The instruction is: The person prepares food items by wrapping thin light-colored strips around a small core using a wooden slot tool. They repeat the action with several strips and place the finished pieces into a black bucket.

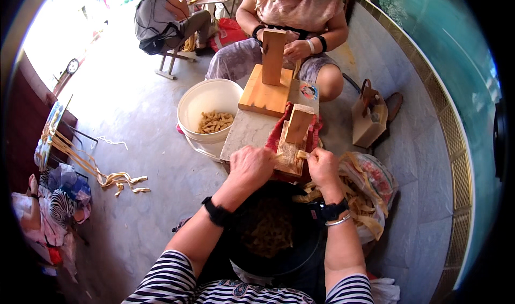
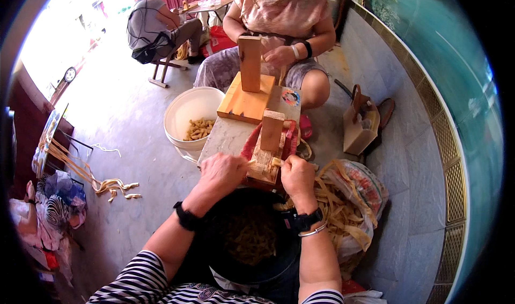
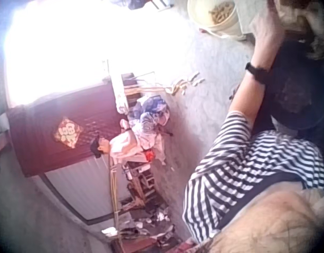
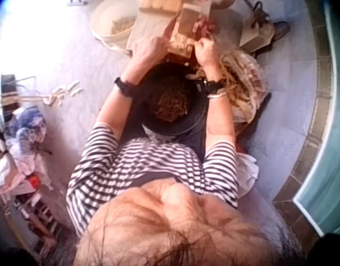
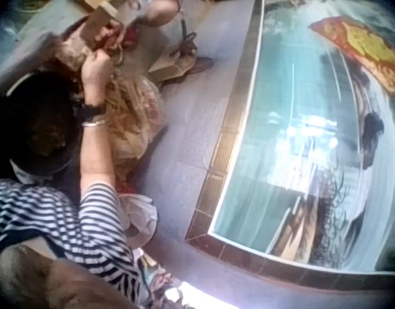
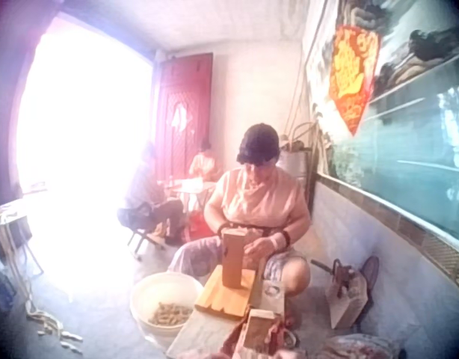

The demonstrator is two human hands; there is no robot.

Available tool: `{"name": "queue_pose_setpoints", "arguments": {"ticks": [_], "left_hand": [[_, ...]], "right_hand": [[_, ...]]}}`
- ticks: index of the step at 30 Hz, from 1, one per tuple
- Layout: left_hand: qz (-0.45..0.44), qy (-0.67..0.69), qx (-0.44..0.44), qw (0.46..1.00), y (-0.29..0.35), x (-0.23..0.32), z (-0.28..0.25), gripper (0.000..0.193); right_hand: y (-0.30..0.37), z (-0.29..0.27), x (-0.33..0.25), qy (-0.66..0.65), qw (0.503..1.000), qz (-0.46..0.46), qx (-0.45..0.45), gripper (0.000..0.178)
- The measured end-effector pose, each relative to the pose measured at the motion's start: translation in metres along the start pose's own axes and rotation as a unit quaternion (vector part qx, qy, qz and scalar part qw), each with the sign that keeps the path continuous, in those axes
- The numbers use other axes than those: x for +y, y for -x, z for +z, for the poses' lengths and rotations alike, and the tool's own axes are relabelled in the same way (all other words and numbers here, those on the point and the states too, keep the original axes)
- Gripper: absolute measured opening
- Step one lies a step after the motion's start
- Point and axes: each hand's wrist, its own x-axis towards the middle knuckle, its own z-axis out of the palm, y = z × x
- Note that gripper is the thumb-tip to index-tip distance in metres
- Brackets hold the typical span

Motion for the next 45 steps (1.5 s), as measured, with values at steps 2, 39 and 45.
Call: {"name": "queue_pose_setpoints", "arguments": {"ticks": [2,39,45], "left_hand": [[-0.030,-0.020,-0.099,0.994,0.023,0.019,-0.030,0.038],[0.181,0.316,0.215,0.906,0.036,0.014,0.018,0.013],[0.242,0.271,0.153,0.919,0.042,0.008,0.008,0.017]], "right_hand": [[0.008,-0.008,-0.004,-0.194,0.979,0.044,-0.054,0.022],[0.052,-0.026,-0.064,-0.626,0.620,0.374,-0.291,0.023],[0.045,-0.029,-0.052,-0.580,0.625,0.289,-0.436,0.012]]}}
